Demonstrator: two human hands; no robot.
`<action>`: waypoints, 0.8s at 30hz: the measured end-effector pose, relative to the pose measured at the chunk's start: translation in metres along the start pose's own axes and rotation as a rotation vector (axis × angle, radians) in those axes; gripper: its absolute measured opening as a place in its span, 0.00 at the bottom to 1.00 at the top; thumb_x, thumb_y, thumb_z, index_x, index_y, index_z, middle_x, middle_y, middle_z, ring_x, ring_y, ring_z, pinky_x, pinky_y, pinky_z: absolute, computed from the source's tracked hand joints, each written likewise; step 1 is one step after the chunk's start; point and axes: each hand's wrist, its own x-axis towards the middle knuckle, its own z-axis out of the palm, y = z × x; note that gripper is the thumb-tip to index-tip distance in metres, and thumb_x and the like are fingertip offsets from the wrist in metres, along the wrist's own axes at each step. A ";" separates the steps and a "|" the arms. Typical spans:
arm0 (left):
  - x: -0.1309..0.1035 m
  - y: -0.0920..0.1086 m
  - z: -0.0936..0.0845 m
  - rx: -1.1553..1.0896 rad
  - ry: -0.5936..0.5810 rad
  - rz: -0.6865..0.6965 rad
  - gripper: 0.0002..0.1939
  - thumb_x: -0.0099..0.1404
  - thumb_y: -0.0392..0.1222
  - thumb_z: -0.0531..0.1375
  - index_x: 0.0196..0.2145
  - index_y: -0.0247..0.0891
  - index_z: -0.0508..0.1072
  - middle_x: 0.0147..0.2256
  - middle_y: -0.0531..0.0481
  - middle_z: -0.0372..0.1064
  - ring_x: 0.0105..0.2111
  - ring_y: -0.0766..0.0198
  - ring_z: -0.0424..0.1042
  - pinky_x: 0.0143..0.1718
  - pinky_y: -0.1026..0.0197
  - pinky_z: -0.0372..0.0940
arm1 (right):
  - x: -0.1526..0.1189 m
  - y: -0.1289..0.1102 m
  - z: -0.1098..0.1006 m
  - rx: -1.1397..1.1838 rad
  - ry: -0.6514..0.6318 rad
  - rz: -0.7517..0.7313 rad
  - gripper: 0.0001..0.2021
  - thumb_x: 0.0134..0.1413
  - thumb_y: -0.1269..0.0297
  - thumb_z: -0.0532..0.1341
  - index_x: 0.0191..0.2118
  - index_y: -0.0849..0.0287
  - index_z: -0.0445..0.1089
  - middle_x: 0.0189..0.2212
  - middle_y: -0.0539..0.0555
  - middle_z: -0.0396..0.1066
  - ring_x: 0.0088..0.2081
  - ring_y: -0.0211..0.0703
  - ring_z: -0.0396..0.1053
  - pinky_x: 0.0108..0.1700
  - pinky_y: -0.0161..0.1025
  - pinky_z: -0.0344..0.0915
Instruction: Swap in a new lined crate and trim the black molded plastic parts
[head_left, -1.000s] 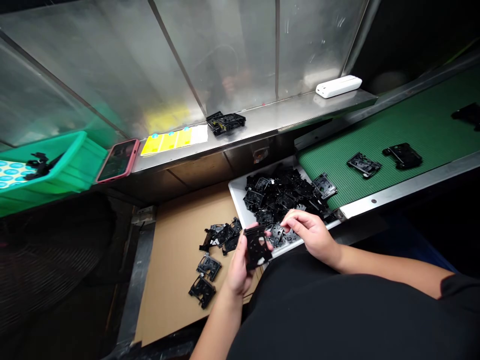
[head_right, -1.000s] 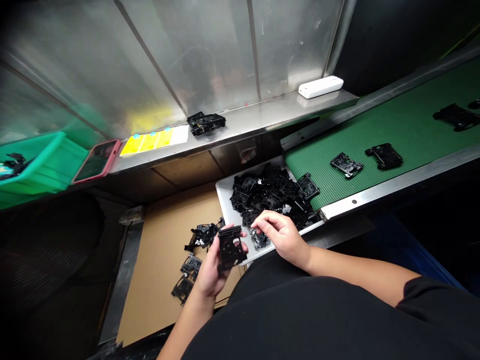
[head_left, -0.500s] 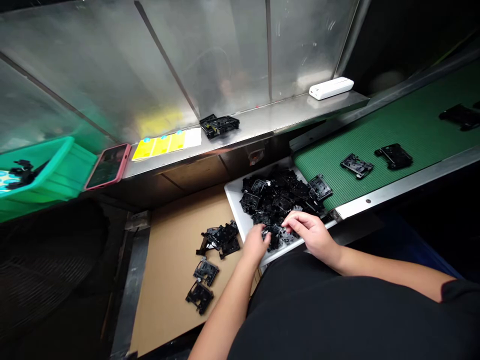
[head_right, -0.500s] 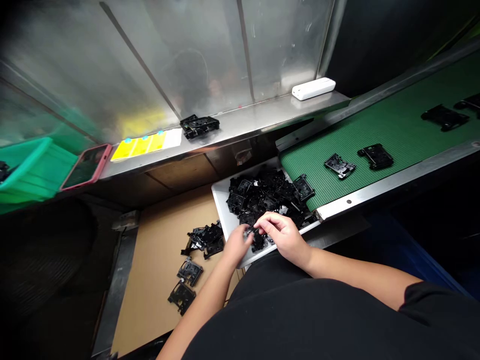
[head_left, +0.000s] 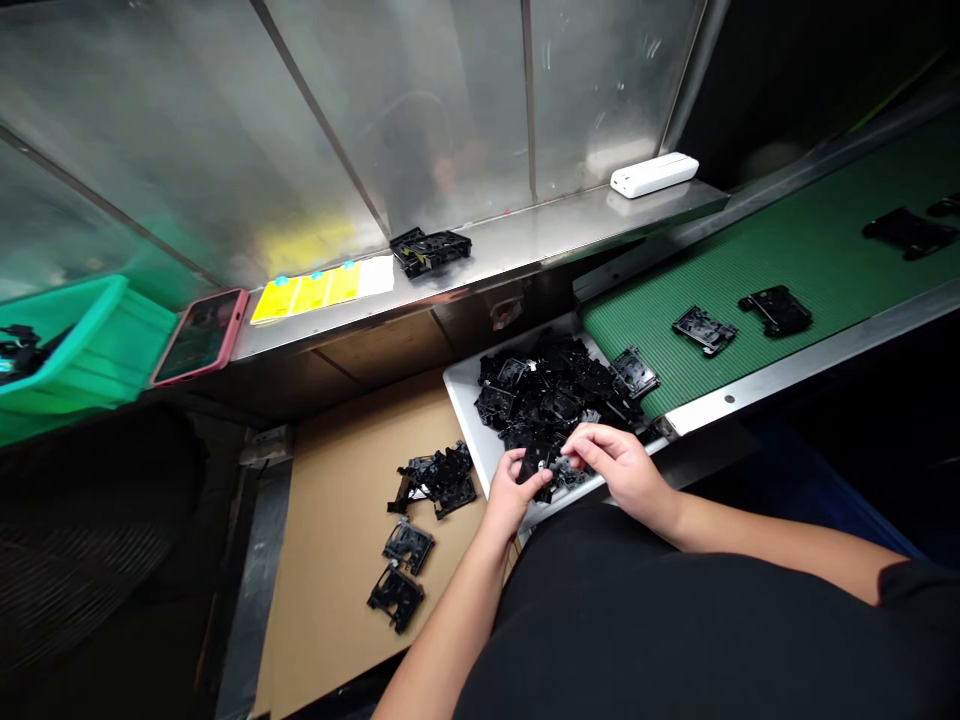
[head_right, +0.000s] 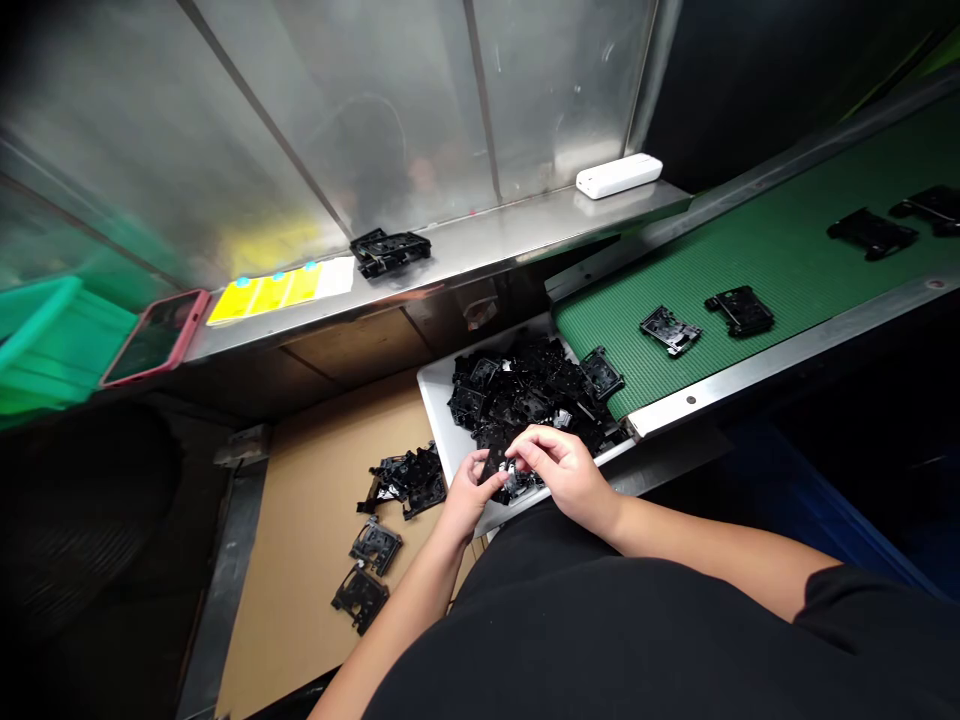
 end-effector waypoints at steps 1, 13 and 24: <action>-0.010 0.008 0.000 -0.106 -0.017 -0.003 0.31 0.57 0.57 0.69 0.50 0.39 0.64 0.37 0.47 0.75 0.36 0.58 0.76 0.41 0.56 0.68 | 0.000 0.000 0.001 0.010 -0.017 -0.002 0.11 0.69 0.59 0.60 0.38 0.57 0.77 0.32 0.51 0.70 0.34 0.40 0.69 0.40 0.37 0.67; -0.086 0.071 -0.002 -0.772 -0.068 -0.214 0.14 0.61 0.44 0.70 0.42 0.37 0.74 0.35 0.52 0.68 0.29 0.71 0.65 0.24 0.69 0.61 | -0.001 0.000 0.011 0.237 -0.113 -0.087 0.09 0.68 0.62 0.61 0.38 0.57 0.78 0.31 0.53 0.70 0.31 0.40 0.67 0.36 0.39 0.65; -0.108 0.092 0.002 -0.730 -0.019 -0.250 0.20 0.58 0.45 0.71 0.46 0.35 0.76 0.40 0.46 0.73 0.33 0.68 0.69 0.28 0.67 0.65 | -0.006 -0.009 0.015 0.238 -0.178 -0.122 0.10 0.68 0.63 0.60 0.38 0.58 0.77 0.32 0.54 0.71 0.32 0.41 0.69 0.36 0.40 0.65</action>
